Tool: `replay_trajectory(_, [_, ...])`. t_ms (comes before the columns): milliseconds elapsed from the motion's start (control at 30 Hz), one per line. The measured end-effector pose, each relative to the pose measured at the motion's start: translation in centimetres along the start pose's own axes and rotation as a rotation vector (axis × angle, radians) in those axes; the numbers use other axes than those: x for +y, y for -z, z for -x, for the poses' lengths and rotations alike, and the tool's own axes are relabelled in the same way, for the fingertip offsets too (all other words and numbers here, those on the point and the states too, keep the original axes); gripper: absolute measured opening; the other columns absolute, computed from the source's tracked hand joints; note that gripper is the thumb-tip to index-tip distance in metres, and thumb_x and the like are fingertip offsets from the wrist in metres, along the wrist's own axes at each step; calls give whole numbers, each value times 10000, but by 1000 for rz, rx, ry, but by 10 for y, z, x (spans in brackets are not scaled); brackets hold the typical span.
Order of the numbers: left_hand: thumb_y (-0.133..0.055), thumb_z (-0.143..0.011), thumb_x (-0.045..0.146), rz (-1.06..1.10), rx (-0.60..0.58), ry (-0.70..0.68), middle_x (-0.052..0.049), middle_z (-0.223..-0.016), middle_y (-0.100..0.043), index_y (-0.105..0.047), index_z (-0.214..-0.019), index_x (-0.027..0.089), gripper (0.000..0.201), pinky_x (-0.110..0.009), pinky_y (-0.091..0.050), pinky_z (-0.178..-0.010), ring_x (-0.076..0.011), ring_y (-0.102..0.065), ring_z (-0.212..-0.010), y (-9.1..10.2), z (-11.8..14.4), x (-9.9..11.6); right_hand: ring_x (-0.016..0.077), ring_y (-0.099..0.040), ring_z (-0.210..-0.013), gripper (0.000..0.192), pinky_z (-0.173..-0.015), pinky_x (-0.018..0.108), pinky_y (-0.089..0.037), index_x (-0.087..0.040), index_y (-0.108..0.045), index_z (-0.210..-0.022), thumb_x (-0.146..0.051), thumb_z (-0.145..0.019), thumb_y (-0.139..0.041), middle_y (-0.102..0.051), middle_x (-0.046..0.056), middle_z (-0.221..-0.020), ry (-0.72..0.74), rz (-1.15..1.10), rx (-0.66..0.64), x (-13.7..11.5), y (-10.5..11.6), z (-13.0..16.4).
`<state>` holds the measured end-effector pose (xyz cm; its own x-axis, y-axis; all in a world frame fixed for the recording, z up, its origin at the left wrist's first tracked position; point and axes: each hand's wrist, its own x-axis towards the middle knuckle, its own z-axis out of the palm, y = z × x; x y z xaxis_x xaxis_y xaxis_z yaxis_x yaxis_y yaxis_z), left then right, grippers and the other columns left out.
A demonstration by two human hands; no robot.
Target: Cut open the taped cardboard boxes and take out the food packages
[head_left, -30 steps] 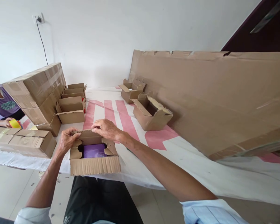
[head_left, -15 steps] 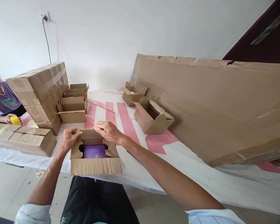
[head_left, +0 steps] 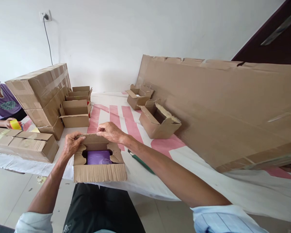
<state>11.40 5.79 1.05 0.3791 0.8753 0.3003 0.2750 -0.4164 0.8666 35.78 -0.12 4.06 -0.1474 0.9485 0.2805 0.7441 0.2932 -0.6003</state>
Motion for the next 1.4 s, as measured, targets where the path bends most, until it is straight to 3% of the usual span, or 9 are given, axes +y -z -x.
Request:
replay_trajectory(467, [-651,-859,365,-155,52,-71,-46,-823,-805,-812,-857,192,236,-311,-556,-763,-235,-728,-810,-4,-8,-10,175,-515,-738,222,-689,306,-320,-190,-630,-791,-143,-1006,-601,-651,45,-845,175,338,-21,5,-8,-5])
replay_trajectory(600, [-738,-843,393,-175,129,-116,-96,-1136,-800,-760,-1213,198,418,-359,-594,-851,-259,-742,-984,-1,-1,-8,209,-566,-835,255,-725,317,-369,-194,-691,-838,-179,-1052,-553,-685,75,-897,193,415,23,9,-7,-7])
replay_trajectory(667, [-802,-826,425,-226,162,-182,-129,-1354,-711,-679,-1366,227,588,-380,-610,-870,-286,-712,-1138,6,13,-3,232,-595,-920,251,-790,330,-426,-192,-745,-970,-180,-1070,-515,-718,98,-979,231,461,75,9,-5,-3])
replay_trajectory(733, [-817,-849,452,-298,157,-251,-141,-1472,-616,-687,-1333,249,541,-413,-615,-917,-315,-656,-1273,14,33,5,263,-609,-1048,282,-895,371,-473,-175,-750,-1185,-185,-1077,-490,-729,137,-1142,270,460,181,6,-2,8])
replay_trajectory(867, [-771,-932,488,-407,10,-331,-129,-1444,-632,-757,-1127,260,300,-519,-544,-1114,-346,-616,-1344,23,72,16,300,-613,-1126,351,-1001,459,-484,-173,-753,-1265,-236,-1096,-451,-724,162,-1215,330,367,305,-9,-4,46])
replay_trajectory(1000, [-815,-879,598,-472,-268,-370,-168,-1544,-604,-729,-1330,254,574,-615,-456,-1214,-420,-514,-1472,21,84,9,243,-643,-952,313,-863,390,-479,-208,-790,-914,-269,-1085,-534,-764,98,-967,391,334,-8,-20,-19,76])
replay_trajectory(1133, [-830,-836,651,-570,-307,-362,-215,-1636,-501,-702,-1394,223,715,-665,-440,-1208,-462,-442,-1525,19,80,-4,234,-644,-906,329,-889,393,-453,-192,-757,-765,-297,-1054,-637,-751,80,-840,316,449,-210,-20,-20,86])
replay_trajectory(1300, [-883,-753,680,-594,-293,-372,-234,-1743,-320,-603,-1512,235,923,-694,-424,-1193,-489,-391,-1536,17,77,-6,299,-622,-1074,155,-989,454,-438,-197,-770,-855,-300,-970,-762,-751,119,-995,302,586,-65,-12,7,103])
replay_trajectory(1400, [-909,-723,660,-635,-317,-329,-220,-1738,-336,-558,-1545,273,974,-759,-405,-1162,-503,-381,-1522,15,72,-6,290,-634,-1037,75,-943,447,-464,-203,-747,-898,-235,-965,-740,-733,116,-1025,185,568,10,0,15,120])
